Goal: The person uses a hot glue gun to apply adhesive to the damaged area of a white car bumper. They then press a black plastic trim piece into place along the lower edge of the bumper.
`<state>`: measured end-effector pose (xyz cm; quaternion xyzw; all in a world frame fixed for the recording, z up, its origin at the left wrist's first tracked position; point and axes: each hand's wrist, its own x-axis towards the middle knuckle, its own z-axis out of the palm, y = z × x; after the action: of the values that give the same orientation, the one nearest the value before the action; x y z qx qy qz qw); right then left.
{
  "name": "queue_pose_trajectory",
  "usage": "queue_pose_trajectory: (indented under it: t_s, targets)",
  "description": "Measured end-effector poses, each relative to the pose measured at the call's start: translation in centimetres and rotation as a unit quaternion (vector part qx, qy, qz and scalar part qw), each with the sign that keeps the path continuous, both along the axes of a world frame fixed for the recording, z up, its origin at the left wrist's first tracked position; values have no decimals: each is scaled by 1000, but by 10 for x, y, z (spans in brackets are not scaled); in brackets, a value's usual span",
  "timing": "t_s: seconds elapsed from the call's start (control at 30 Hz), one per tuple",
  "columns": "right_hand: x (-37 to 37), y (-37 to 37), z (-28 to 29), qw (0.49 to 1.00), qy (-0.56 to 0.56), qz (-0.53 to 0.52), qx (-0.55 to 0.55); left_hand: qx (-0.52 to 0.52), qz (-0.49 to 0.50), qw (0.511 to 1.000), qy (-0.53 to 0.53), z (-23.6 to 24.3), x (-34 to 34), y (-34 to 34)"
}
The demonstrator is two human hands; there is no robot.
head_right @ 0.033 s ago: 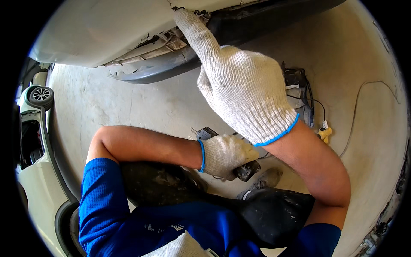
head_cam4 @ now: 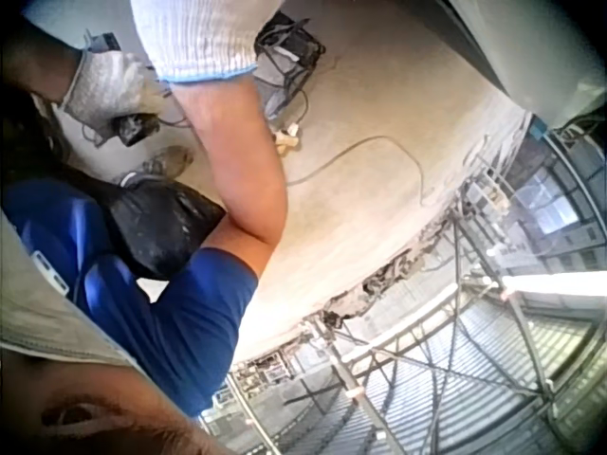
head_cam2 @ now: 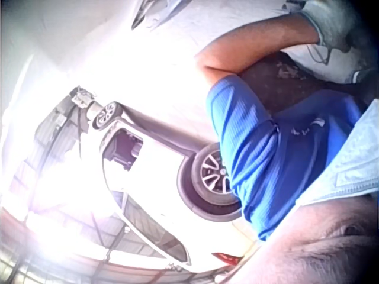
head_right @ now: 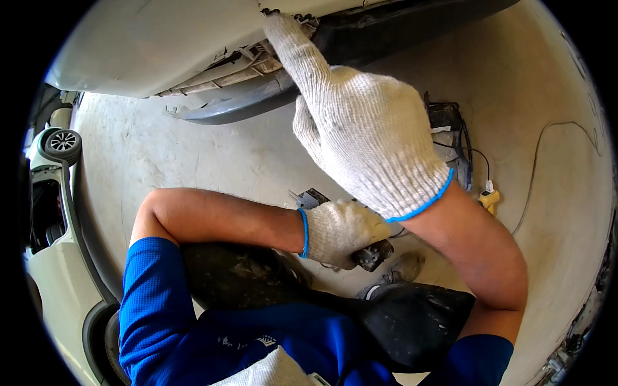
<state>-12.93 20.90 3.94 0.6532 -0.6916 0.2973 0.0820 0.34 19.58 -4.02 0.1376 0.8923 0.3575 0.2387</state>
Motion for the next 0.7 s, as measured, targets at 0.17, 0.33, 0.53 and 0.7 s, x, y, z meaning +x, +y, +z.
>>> queue_pose_trajectory:
  t_s: [0.17, 0.33, 0.53, 0.7]
  targets:
    - [-5, 3, -3, 995, -52, 38, -79, -18, -4, 1000, -5, 5, 0, -1]
    - [-24, -3, 17, 993, -29, 27, -111, -6, -4, 1000, -18, 2, 0, 0]
    - [-34, -18, 25, 990, 88, 84, -78, -1, -9, 1000, -8, 0, 0, 1]
    - [-38, -22, 25, 987, 115, 87, -77, 14, 0, 1000, -11, 1, -2, 2]
